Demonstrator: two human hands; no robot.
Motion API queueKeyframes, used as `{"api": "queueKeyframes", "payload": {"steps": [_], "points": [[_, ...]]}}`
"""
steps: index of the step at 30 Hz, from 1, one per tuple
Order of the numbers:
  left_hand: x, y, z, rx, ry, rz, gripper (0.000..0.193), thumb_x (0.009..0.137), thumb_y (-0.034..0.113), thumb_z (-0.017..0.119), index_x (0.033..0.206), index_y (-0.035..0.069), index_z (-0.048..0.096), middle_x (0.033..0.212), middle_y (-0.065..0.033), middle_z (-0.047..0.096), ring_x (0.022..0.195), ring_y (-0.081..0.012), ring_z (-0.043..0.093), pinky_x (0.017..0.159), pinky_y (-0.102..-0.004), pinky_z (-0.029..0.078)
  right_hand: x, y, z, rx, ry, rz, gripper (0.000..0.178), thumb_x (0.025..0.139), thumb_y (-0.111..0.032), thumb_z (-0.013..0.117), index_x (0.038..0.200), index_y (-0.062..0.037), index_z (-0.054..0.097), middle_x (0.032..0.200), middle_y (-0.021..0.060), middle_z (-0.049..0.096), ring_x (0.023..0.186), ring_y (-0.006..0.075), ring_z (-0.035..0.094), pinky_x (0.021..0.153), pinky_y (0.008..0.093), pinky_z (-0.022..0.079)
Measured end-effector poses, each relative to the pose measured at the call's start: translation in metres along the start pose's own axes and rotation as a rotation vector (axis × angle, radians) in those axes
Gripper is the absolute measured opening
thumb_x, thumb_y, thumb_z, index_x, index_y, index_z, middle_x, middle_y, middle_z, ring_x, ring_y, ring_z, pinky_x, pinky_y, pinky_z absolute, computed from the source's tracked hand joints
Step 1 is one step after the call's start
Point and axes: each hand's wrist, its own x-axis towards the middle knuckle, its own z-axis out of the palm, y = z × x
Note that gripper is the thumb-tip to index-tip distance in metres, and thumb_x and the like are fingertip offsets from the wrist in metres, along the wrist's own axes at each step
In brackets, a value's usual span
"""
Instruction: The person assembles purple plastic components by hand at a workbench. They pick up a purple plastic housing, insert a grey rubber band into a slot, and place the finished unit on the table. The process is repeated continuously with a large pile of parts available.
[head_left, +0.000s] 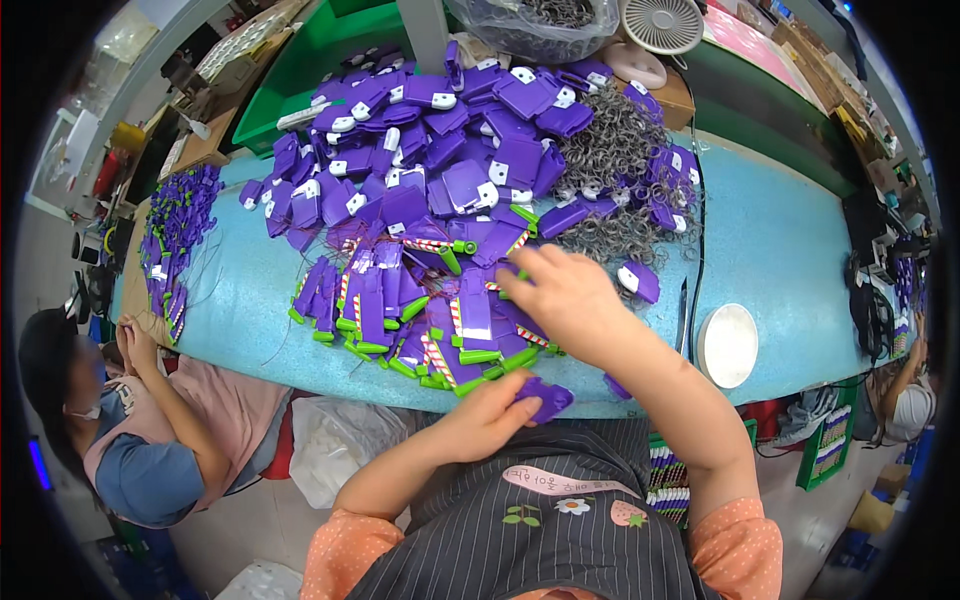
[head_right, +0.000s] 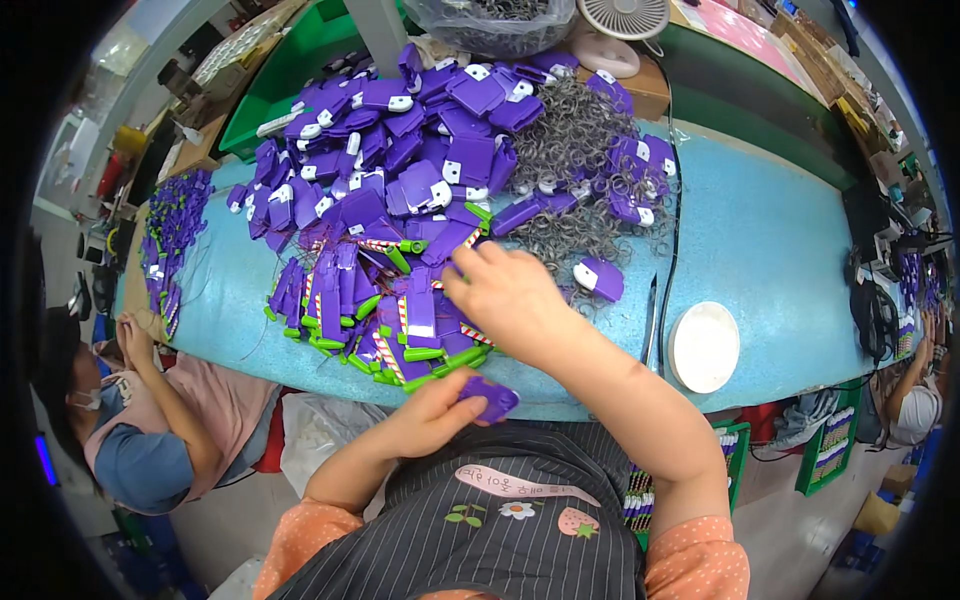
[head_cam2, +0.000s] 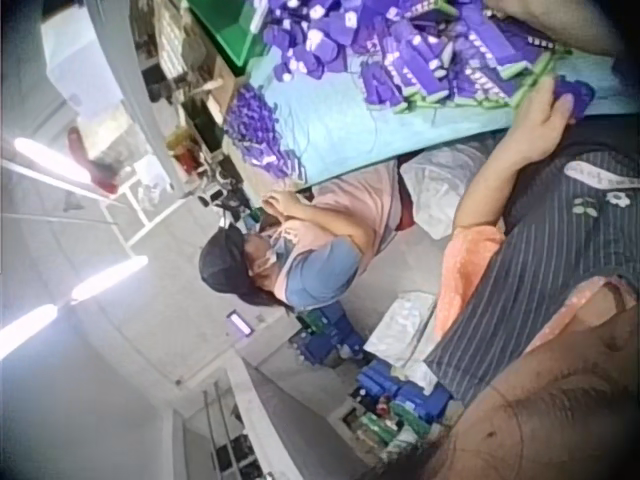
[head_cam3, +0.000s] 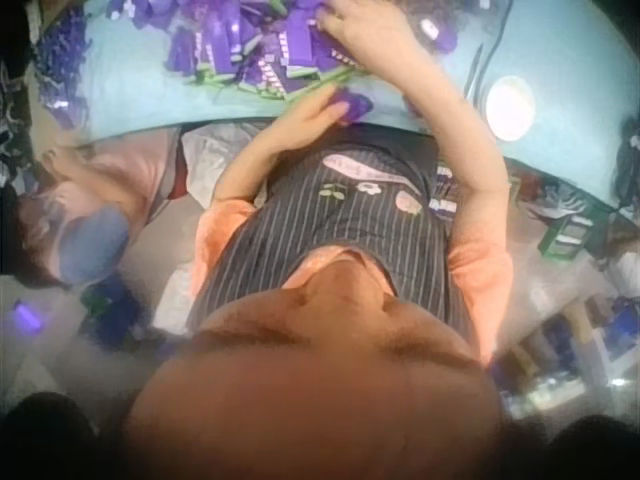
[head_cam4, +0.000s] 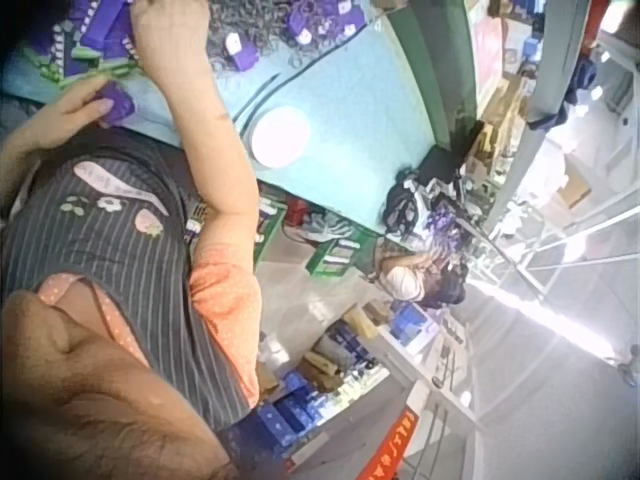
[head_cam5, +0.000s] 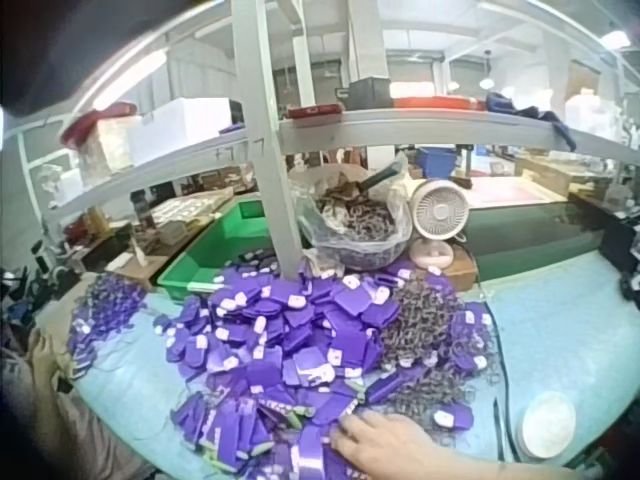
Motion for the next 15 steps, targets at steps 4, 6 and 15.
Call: {"api": "queueKeyframes", "payload": {"steps": [4, 6, 15], "points": [[-0.012, -0.016, -0.027, -0.062, 0.083, -0.023, 0.022, 0.091, 0.017, 0.052, 0.106, 0.0, 0.05, 0.084, -0.0105, 0.061, 0.072, -0.0193, 0.058, 0.066, -0.033, 0.045, 0.01, -0.021, -0.004, 0.152, 0.047, -0.043, 0.028, 0.072, -0.008, 0.058, 0.099, -0.0028, 0.058, 0.079, 0.0065, 0.051, 0.072, 0.0213, 0.058, 0.06, 0.0321, 0.049], [-0.015, -0.019, -0.037, -0.079, 0.14, 0.012, 0.025, 0.091, 0.016, 0.051, 0.109, -0.001, 0.049, 0.088, -0.0093, 0.062, 0.074, -0.0168, 0.059, 0.066, -0.0301, 0.047, 0.002, -0.027, -0.021, 0.254, 0.035, 0.084, 0.023, 0.073, -0.004, 0.06, 0.096, -0.001, 0.059, 0.075, 0.0071, 0.052, 0.067, 0.0199, 0.059, 0.056, 0.0307, 0.048], [-0.023, 0.021, 0.005, -0.706, 0.2, 0.035, 0.035, 0.097, 0.02, 0.041, 0.125, 0.0, 0.037, 0.109, -0.02, 0.059, 0.092, -0.0265, 0.064, 0.079, -0.0355, 0.052, -0.122, -0.061, -0.058, 1.653, 0.242, 0.896, 0.019, 0.083, -0.001, 0.06, 0.102, 0.0048, 0.059, 0.085, 0.0098, 0.063, 0.072, 0.0159, 0.065, 0.062, 0.026, 0.055]]}}
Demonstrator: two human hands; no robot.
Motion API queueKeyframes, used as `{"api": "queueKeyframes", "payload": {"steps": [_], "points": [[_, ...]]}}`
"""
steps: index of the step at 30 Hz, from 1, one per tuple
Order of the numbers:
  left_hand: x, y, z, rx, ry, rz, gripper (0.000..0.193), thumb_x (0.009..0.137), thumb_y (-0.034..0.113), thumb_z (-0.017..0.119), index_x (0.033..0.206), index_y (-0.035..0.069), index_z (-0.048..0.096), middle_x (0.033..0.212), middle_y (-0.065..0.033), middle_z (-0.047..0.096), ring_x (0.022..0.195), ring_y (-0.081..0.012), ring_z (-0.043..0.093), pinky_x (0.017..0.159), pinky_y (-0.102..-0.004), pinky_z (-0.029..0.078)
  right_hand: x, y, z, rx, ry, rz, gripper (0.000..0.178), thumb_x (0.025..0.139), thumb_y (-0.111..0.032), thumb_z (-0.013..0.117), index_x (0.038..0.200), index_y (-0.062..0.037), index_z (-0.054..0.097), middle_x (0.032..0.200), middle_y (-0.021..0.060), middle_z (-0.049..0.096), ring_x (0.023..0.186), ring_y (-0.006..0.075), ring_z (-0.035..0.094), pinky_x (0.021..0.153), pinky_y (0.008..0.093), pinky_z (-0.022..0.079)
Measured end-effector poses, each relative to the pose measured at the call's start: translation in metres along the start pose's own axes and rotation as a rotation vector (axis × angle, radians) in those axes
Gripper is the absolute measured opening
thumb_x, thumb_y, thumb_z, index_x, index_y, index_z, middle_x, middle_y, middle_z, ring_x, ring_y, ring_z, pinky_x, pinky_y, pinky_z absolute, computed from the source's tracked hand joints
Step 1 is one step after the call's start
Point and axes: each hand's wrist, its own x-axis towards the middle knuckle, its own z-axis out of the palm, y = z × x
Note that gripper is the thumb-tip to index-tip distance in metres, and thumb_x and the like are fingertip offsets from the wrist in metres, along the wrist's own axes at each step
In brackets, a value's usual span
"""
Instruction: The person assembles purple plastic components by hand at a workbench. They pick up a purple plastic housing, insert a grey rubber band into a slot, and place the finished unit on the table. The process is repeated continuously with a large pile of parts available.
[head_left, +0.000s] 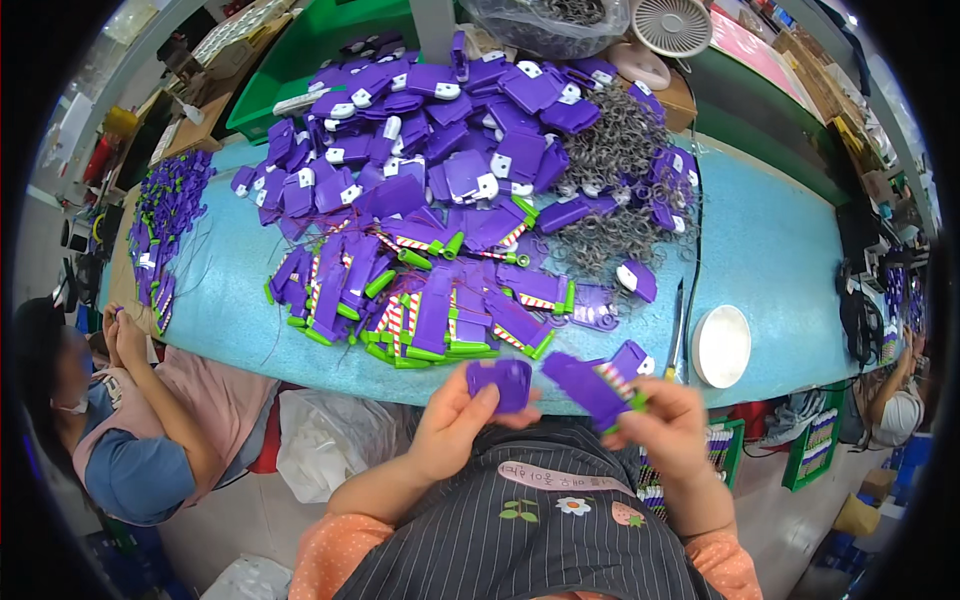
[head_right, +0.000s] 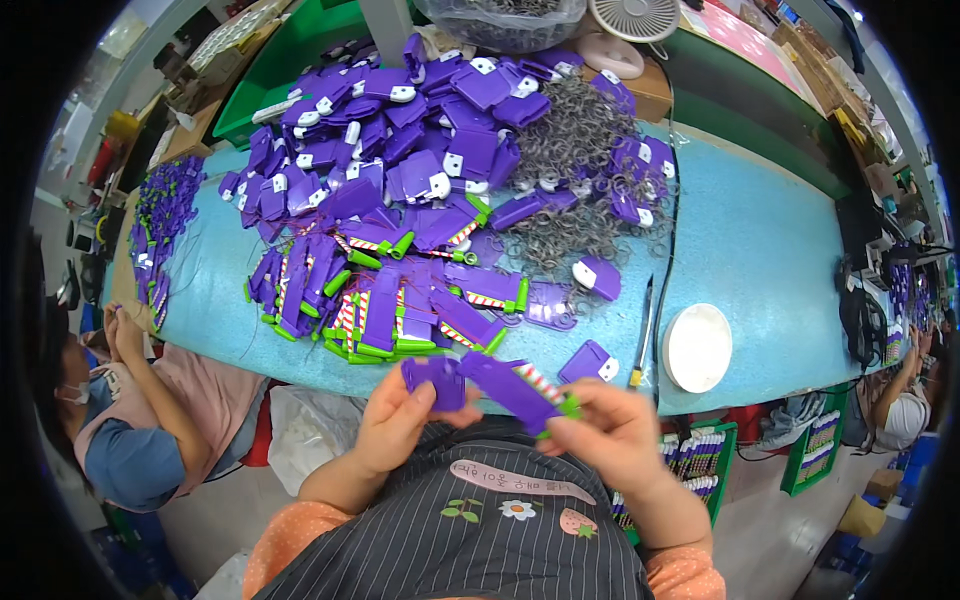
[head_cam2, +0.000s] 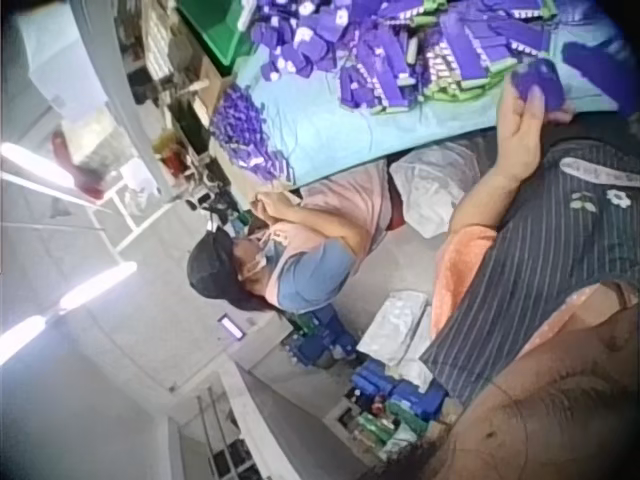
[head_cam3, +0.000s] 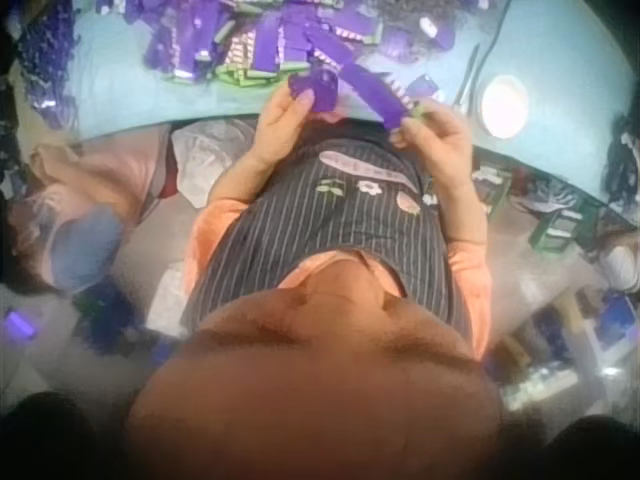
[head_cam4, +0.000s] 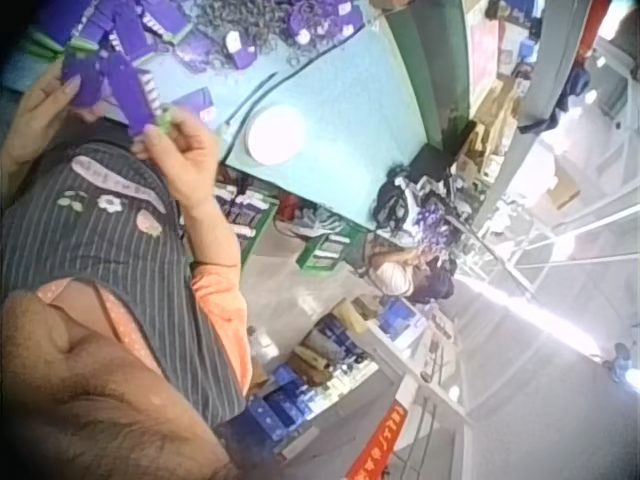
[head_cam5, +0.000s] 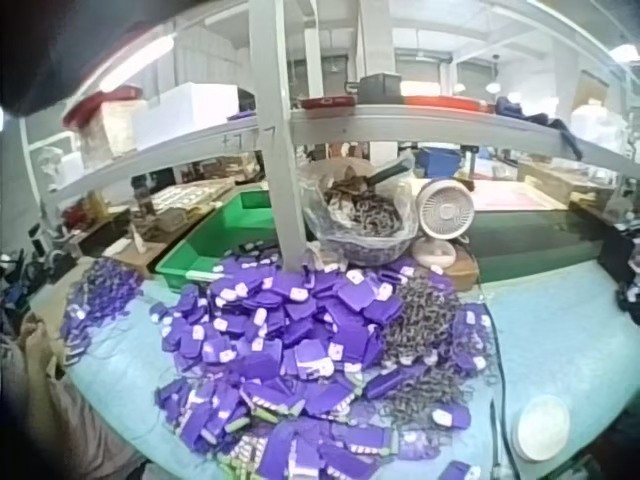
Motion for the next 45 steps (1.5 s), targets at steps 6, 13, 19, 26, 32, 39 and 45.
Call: {"api": "queueKeyframes", "payload": {"steps": [6, 13, 19, 26, 32, 39, 45], "points": [[0.028, -0.012, 0.034, -0.159, 0.002, 0.04, 0.034, 0.099, 0.024, 0.034, 0.125, 0.002, 0.032, 0.118, -0.0204, 0.053, 0.099, -0.0259, 0.061, 0.085, -0.0371, 0.051, -0.013, 0.057, 0.002, 0.045, -0.088, 0.169, 0.025, 0.086, 0.0, 0.058, 0.111, 0.0048, 0.056, 0.098, 0.0113, 0.064, 0.085, 0.0176, 0.064, 0.075, 0.0284, 0.053], [0.003, -0.018, 0.032, -0.123, -0.278, -0.463, 0.033, 0.099, 0.02, 0.037, 0.125, 0.001, 0.031, 0.117, -0.0186, 0.054, 0.095, -0.0223, 0.062, 0.083, -0.0343, 0.051, 0.022, 0.02, -0.026, -0.095, 0.017, 0.059, 0.036, 0.093, -0.02, 0.051, 0.119, 0.0051, 0.054, 0.108, 0.0131, 0.062, 0.09, 0.0172, 0.063, 0.079, 0.0291, 0.05], [0.021, -0.03, 0.039, 0.023, -0.313, -0.629, 0.029, 0.096, 0.017, 0.043, 0.119, -0.001, 0.041, 0.105, -0.0134, 0.061, 0.086, -0.0174, 0.064, 0.076, -0.0291, 0.051, 0.061, 0.004, 0.01, -0.327, -0.046, -0.066, 0.028, 0.091, -0.01, 0.053, 0.113, 0.0056, 0.058, 0.097, 0.0136, 0.065, 0.08, 0.0165, 0.063, 0.072, 0.0275, 0.051], [0.009, -0.017, 0.027, -0.152, 0.023, -0.139, 0.033, 0.097, 0.014, 0.043, 0.126, 0.001, 0.037, 0.116, -0.0145, 0.056, 0.097, -0.0195, 0.061, 0.082, -0.0314, 0.05, 0.023, -0.005, 0.018, -0.846, 0.2, -0.608, 0.02, 0.073, 0.006, 0.066, 0.092, 0.0005, 0.066, 0.065, 0.0082, 0.055, 0.052, 0.0155, 0.052, 0.045, 0.0262, 0.039], [0.001, -0.015, 0.047, -0.078, -0.036, 0.016, 0.031, 0.095, 0.008, 0.044, 0.125, -0.002, 0.041, 0.117, -0.0128, 0.056, 0.096, -0.0149, 0.06, 0.084, -0.0288, 0.049, 0.015, 0.013, 0.017, -1.063, 0.292, -0.899, 0.02, 0.067, 0.002, 0.07, 0.086, 0.0001, 0.065, 0.057, 0.0043, 0.049, 0.044, 0.0161, 0.047, 0.04, 0.0292, 0.034], [-0.005, -0.025, 0.049, 0.195, -0.031, 0.09, 0.03, 0.094, 0.005, 0.046, 0.123, -0.005, 0.045, 0.106, -0.0105, 0.062, 0.087, -0.0108, 0.06, 0.078, -0.0246, 0.048, 0.012, 0.02, 0.012, -1.132, 0.305, -0.831, 0.017, 0.068, -0.001, 0.069, 0.084, -0.0013, 0.063, 0.057, 0.005, 0.048, 0.044, 0.0195, 0.047, 0.04, 0.0312, 0.035], [0.0, -0.015, 0.05, 0.732, -0.06, 0.272, 0.03, 0.088, 0.001, 0.052, 0.117, -0.006, 0.049, 0.091, -0.0159, 0.065, 0.074, -0.0192, 0.066, 0.065, -0.0285, 0.051, 0.008, 0.018, 0.011, -1.099, 0.281, -0.758, 0.01, 0.074, -0.003, 0.066, 0.083, -0.0008, 0.062, 0.059, 0.0066, 0.05, 0.049, 0.0229, 0.051, 0.044, 0.0326, 0.039]]}}
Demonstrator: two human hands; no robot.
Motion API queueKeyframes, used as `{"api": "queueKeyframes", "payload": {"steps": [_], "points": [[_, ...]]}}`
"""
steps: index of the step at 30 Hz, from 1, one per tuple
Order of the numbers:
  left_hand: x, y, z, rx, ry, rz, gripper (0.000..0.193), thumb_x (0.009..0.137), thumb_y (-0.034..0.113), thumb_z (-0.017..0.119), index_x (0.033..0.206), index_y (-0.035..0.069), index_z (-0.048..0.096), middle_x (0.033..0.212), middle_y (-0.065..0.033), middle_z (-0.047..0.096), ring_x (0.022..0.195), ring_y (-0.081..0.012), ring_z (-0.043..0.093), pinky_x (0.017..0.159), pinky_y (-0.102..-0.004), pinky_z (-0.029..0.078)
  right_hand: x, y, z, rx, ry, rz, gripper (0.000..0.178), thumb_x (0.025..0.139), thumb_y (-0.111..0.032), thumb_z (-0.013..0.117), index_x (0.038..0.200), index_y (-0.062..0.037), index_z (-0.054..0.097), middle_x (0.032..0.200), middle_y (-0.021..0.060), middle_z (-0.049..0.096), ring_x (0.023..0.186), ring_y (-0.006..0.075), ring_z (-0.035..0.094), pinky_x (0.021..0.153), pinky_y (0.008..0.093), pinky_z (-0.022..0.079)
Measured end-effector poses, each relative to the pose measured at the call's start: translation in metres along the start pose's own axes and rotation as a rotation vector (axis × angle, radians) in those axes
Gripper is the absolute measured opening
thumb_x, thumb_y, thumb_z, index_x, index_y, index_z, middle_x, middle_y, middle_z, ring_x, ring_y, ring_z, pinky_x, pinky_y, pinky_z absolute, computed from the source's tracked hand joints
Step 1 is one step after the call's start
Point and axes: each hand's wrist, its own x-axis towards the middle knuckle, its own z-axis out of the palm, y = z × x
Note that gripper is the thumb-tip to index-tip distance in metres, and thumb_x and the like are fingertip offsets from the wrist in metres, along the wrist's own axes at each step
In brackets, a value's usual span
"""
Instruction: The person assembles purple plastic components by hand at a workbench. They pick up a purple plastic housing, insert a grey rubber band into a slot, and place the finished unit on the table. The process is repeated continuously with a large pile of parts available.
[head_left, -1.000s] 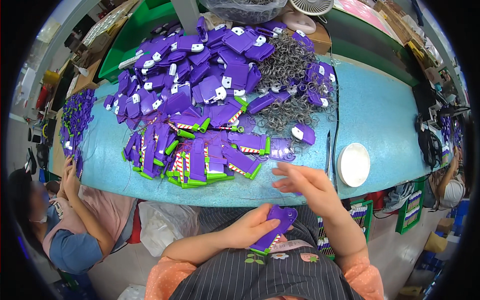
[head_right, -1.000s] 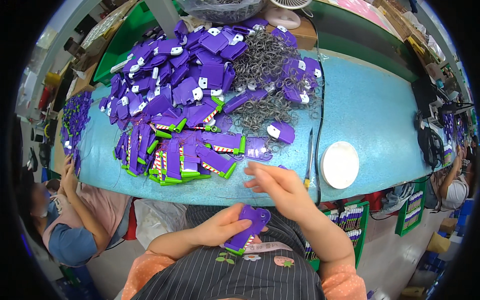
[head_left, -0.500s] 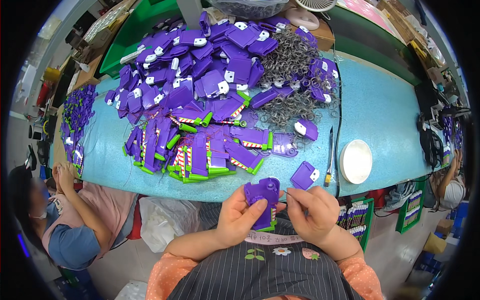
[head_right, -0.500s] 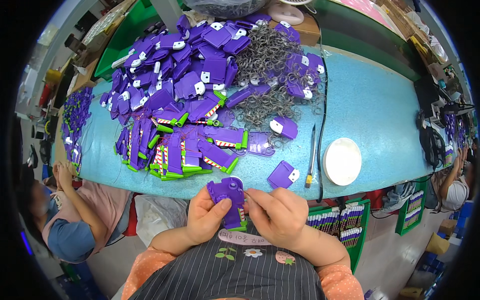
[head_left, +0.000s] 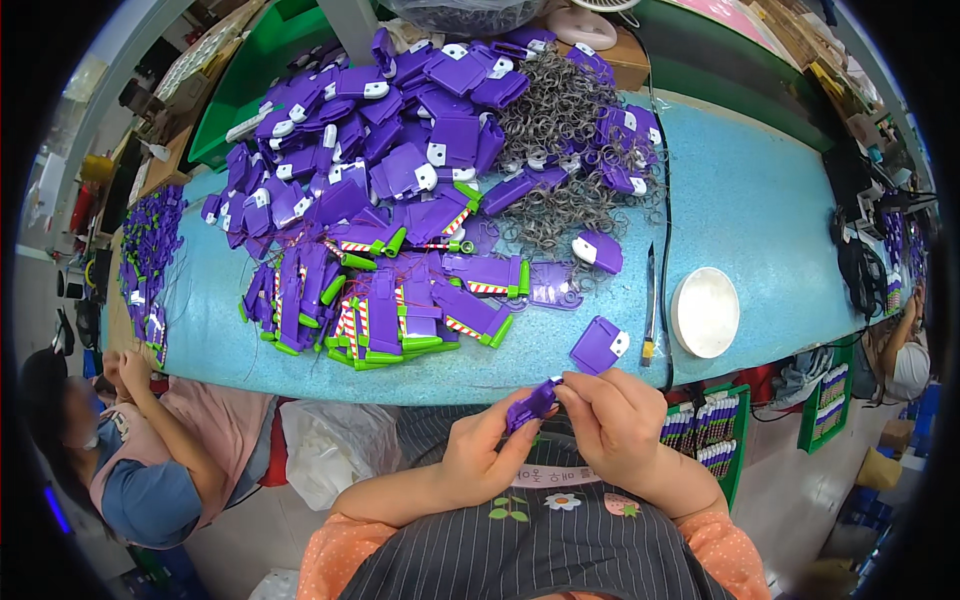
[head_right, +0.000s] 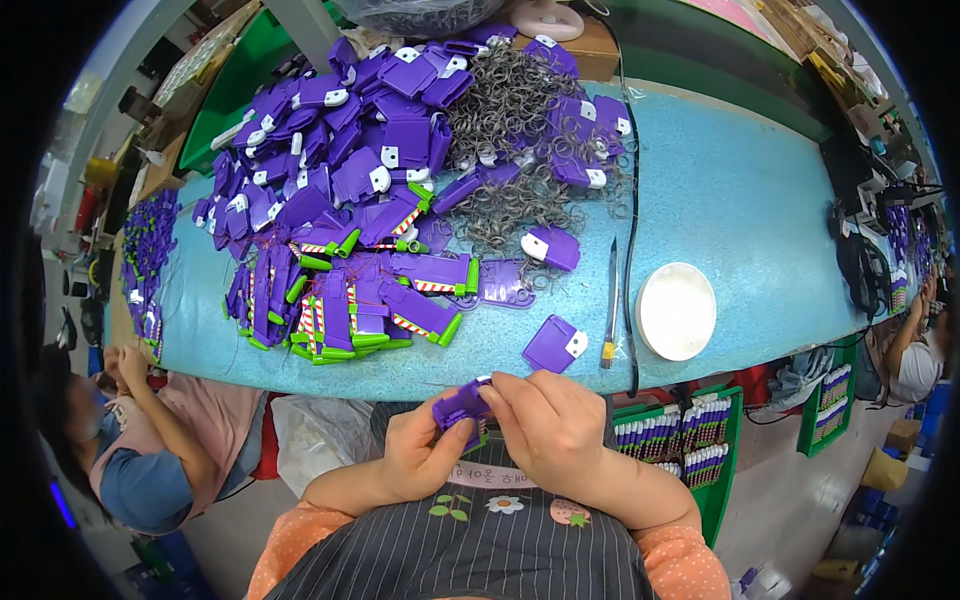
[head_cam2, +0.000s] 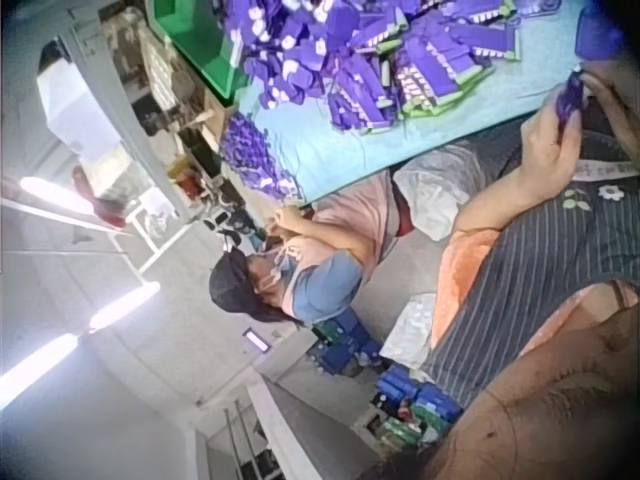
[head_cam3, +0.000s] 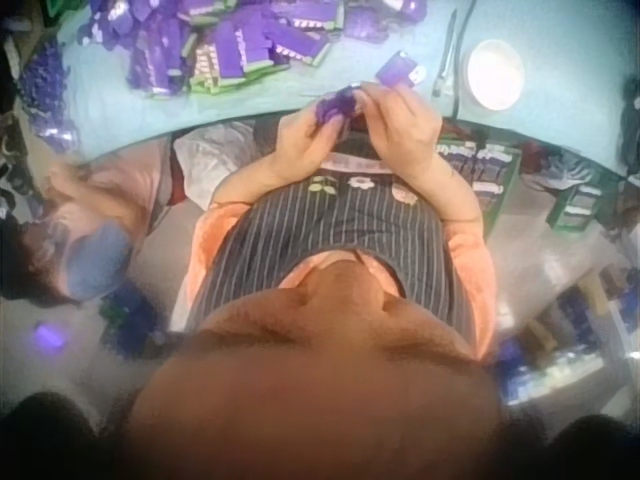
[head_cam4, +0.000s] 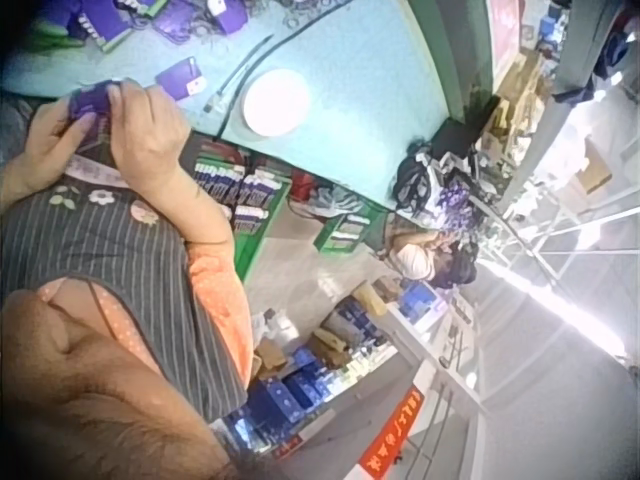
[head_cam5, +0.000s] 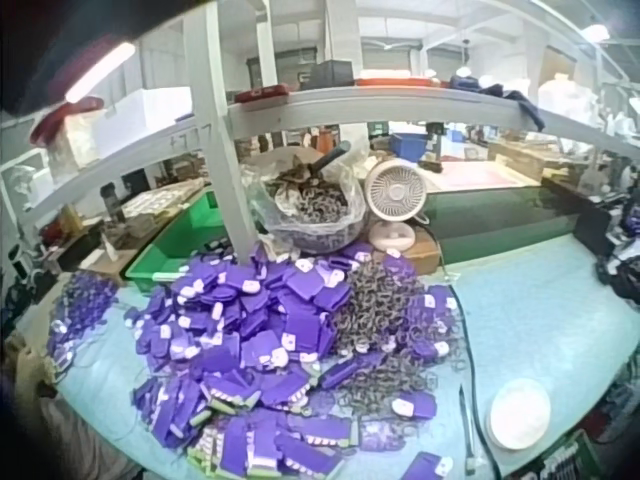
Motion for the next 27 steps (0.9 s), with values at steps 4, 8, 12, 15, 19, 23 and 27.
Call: {"api": "queueKeyframes", "payload": {"steps": [4, 8, 12, 15, 19, 23, 27], "points": [[0.006, -0.002, 0.001, 0.149, -0.097, 0.144, 0.03, 0.085, 0.001, 0.054, 0.114, -0.006, 0.052, 0.087, -0.0164, 0.064, 0.072, -0.0214, 0.064, 0.065, -0.0297, 0.051, 0.008, 0.002, -0.002, 0.317, -0.103, 0.285, 0.008, 0.081, -0.007, 0.061, 0.078, -0.0005, 0.057, 0.065, 0.009, 0.052, 0.06, 0.0235, 0.053, 0.055, 0.0329, 0.043], [0.011, 0.002, -0.007, 0.064, -0.37, 0.079, 0.029, 0.088, 0.005, 0.051, 0.116, -0.004, 0.048, 0.095, -0.0186, 0.062, 0.081, -0.0253, 0.065, 0.07, -0.034, 0.052, 0.024, 0.04, -0.007, 0.552, -0.385, 0.435, 0.011, 0.086, -0.01, 0.058, 0.082, -0.0009, 0.052, 0.07, 0.0049, 0.049, 0.065, 0.0101, 0.047, 0.058, 0.026, 0.039], [0.01, 0.005, -0.004, -0.699, -0.256, -0.322, 0.035, 0.094, 0.009, 0.046, 0.126, -0.002, 0.036, 0.102, -0.0125, 0.063, 0.093, -0.0176, 0.063, 0.078, -0.0297, 0.051, 0.038, 0.038, 0.001, 0.67, 0.106, 0.63, 0.007, 0.086, -0.008, 0.059, 0.088, -0.0042, 0.053, 0.071, -0.0029, 0.048, 0.067, 0.0051, 0.046, 0.057, 0.0214, 0.038], [0.021, 0.016, -0.003, -0.845, 0.151, -0.425, 0.033, 0.092, 0.006, 0.049, 0.123, -0.003, 0.041, 0.097, -0.0135, 0.064, 0.086, -0.0136, 0.064, 0.072, -0.0276, 0.051, 0.004, 0.025, 0.007, 0.759, -0.108, 0.468, 0.021, 0.083, -0.007, 0.062, 0.103, -0.0024, 0.055, 0.087, 0.0046, 0.056, 0.075, 0.0101, 0.053, 0.059, 0.0225, 0.042], [0.017, 0.004, 0.005, 0.253, 0.205, 0.188, 0.028, 0.082, -0.001, 0.059, 0.109, -0.006, 0.055, 0.08, -0.0191, 0.063, 0.06, -0.0236, 0.064, 0.053, -0.0338, 0.049, -0.005, 0.011, 0.013, 0.564, -0.12, 0.266, 0.027, 0.082, 0.001, 0.056, 0.109, 0.0011, 0.058, 0.107, 0.0135, 0.059, 0.088, 0.0165, 0.057, 0.072, 0.0253, 0.044], [0.014, 0.002, 0.007, 0.31, 0.179, 0.22, 0.028, 0.083, -0.002, 0.058, 0.11, -0.007, 0.053, 0.08, -0.0162, 0.064, 0.062, -0.0207, 0.064, 0.056, -0.0296, 0.049, -0.011, 0.007, 0.01, 0.542, -0.101, 0.323, 0.023, 0.084, 0.001, 0.055, 0.106, 0.0031, 0.06, 0.106, 0.0138, 0.06, 0.09, 0.0187, 0.058, 0.075, 0.0277, 0.045], [0.008, -0.01, 0.014, -0.259, 0.159, -0.058, 0.026, 0.089, 0.001, 0.054, 0.113, -0.008, 0.051, 0.088, -0.0061, 0.063, 0.076, -0.0057, 0.055, 0.066, -0.0218, 0.047, -0.015, 0.009, 0.017, 0.602, -0.071, 0.318, 0.021, 0.085, -0.001, 0.053, 0.104, 0.004, 0.06, 0.099, 0.0144, 0.061, 0.089, 0.0225, 0.06, 0.076, 0.0309, 0.047]]}}
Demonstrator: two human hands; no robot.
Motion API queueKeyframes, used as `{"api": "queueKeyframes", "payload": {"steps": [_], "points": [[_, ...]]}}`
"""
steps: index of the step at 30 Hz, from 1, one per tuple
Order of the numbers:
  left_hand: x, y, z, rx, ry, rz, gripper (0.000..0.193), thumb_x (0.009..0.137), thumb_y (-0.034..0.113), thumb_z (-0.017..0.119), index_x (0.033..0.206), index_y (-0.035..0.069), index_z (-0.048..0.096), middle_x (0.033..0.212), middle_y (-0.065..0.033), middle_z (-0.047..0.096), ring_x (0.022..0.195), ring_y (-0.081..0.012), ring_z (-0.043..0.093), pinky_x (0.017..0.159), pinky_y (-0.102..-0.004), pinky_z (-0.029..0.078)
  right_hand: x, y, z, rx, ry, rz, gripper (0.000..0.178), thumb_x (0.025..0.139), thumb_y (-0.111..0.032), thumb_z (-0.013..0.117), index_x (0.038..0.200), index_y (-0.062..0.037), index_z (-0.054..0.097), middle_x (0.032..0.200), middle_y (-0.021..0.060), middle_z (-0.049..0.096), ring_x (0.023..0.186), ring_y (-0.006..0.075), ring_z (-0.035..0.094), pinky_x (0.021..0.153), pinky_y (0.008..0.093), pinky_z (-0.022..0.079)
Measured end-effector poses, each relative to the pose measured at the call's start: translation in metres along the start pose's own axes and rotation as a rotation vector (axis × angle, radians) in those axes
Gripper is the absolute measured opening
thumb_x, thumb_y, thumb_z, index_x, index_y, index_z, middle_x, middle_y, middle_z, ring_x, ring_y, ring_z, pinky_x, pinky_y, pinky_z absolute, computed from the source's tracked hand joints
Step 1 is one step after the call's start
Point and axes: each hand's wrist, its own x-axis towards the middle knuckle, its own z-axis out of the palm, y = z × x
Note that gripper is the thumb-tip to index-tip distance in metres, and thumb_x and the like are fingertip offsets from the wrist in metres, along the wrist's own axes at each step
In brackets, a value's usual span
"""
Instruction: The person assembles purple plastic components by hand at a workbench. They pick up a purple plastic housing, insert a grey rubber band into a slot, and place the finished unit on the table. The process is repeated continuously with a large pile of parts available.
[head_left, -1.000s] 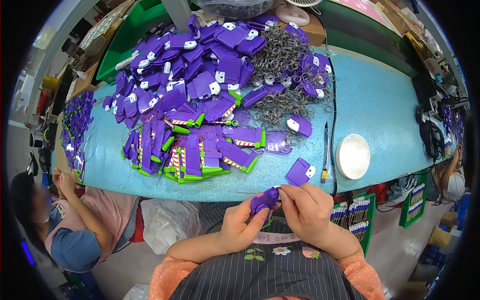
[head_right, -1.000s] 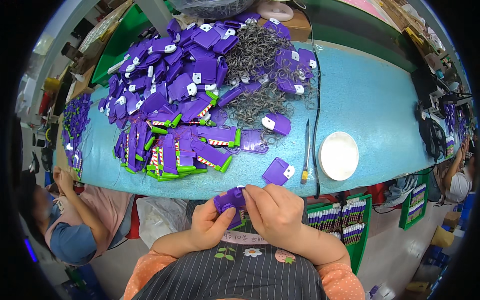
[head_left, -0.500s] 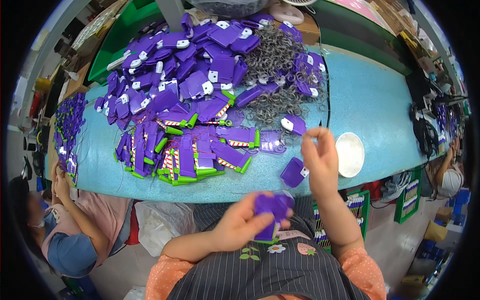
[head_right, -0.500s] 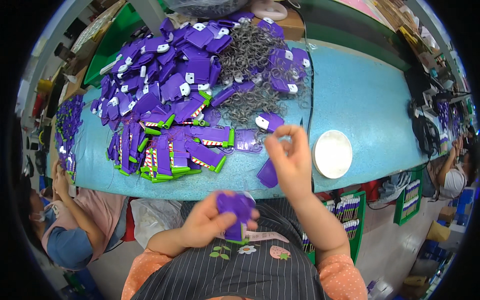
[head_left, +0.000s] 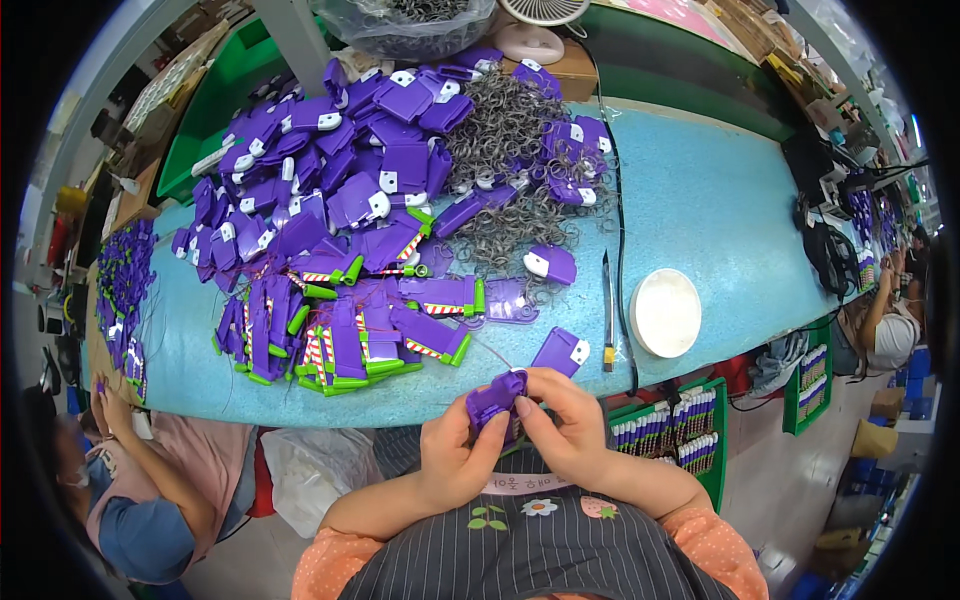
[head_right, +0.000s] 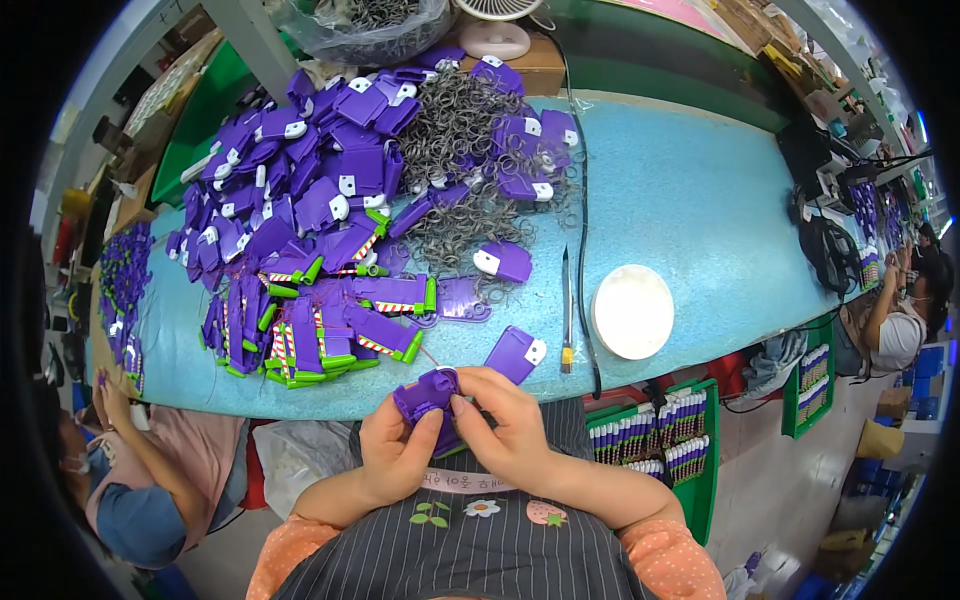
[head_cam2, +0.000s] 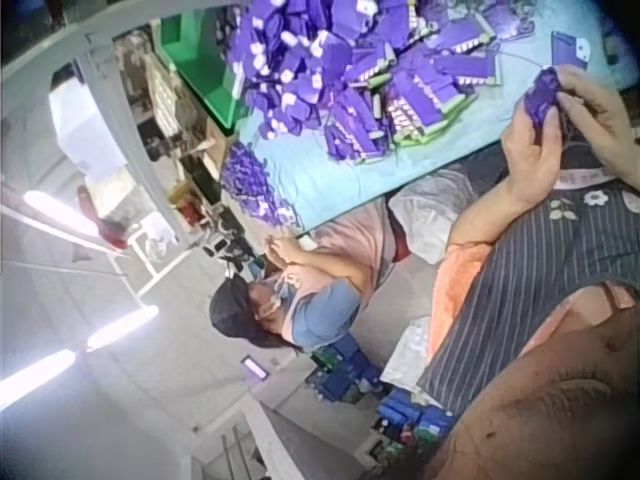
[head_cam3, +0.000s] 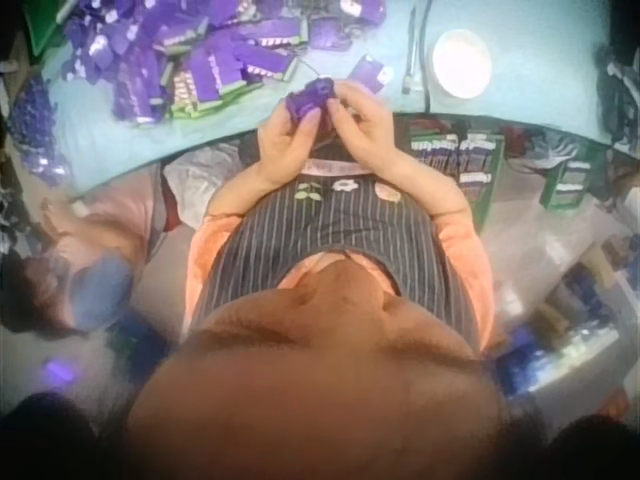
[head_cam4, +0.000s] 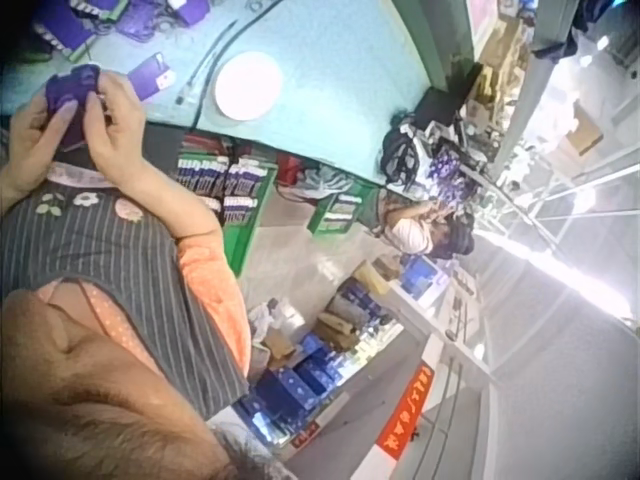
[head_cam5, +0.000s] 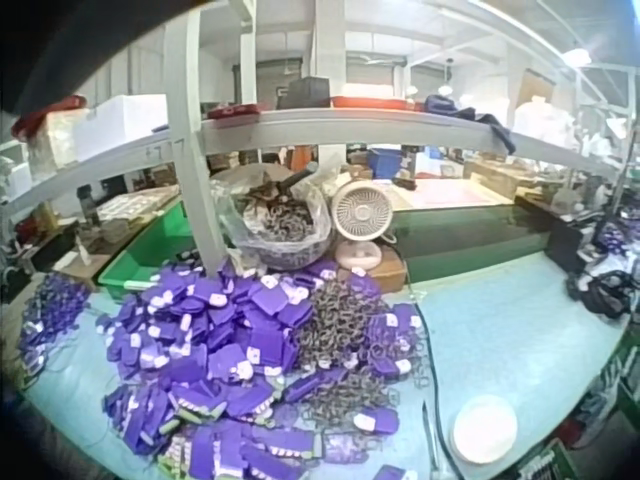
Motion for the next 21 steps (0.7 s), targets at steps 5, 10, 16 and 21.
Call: {"api": "queueKeyframes", "payload": {"steps": [5, 10, 16, 21], "points": [[0.001, -0.009, 0.008, -0.112, -0.008, -0.014, 0.03, 0.091, 0.001, 0.05, 0.119, -0.008, 0.045, 0.099, -0.0078, 0.061, 0.086, -0.0065, 0.055, 0.075, -0.022, 0.046, 0.005, 0.009, 0.01, -0.271, 0.103, -0.153, 0.02, 0.082, 0.0, 0.053, 0.1, 0.0043, 0.059, 0.086, 0.0169, 0.063, 0.072, 0.0297, 0.063, 0.066, 0.0337, 0.05], [0.007, -0.011, -0.01, -0.256, -0.266, -0.207, 0.032, 0.094, 0.003, 0.044, 0.124, -0.005, 0.041, 0.109, -0.0118, 0.059, 0.096, -0.0139, 0.058, 0.083, -0.027, 0.047, 0.016, -0.006, -0.036, -0.297, -0.31, 0.086, 0.015, 0.084, -0.009, 0.056, 0.093, 0.0017, 0.062, 0.074, 0.0149, 0.063, 0.064, 0.0312, 0.063, 0.057, 0.0338, 0.049], [0.006, 0.005, -0.013, -0.47, -0.517, -0.463, 0.03, 0.096, 0.006, 0.041, 0.125, -0.002, 0.04, 0.12, -0.019, 0.054, 0.106, -0.0252, 0.058, 0.091, -0.0351, 0.047, 0.094, 0.004, -0.094, -0.508, 0.2, 0.181, 0.017, 0.082, -0.014, 0.062, 0.087, 0.0013, 0.063, 0.067, 0.0083, 0.062, 0.061, 0.0151, 0.059, 0.055, 0.0291, 0.045], [0.001, 0.007, -0.009, -0.395, -0.522, -0.404, 0.033, 0.096, 0.007, 0.041, 0.127, -0.003, 0.038, 0.121, -0.0165, 0.054, 0.107, -0.0223, 0.057, 0.09, -0.0332, 0.046, 0.149, 0.048, -0.097, -0.78, -0.026, 0.145, 0.015, 0.074, -0.012, 0.064, 0.08, 0.0011, 0.061, 0.061, 0.0096, 0.056, 0.055, 0.0177, 0.053, 0.054, 0.0321, 0.042]]}}
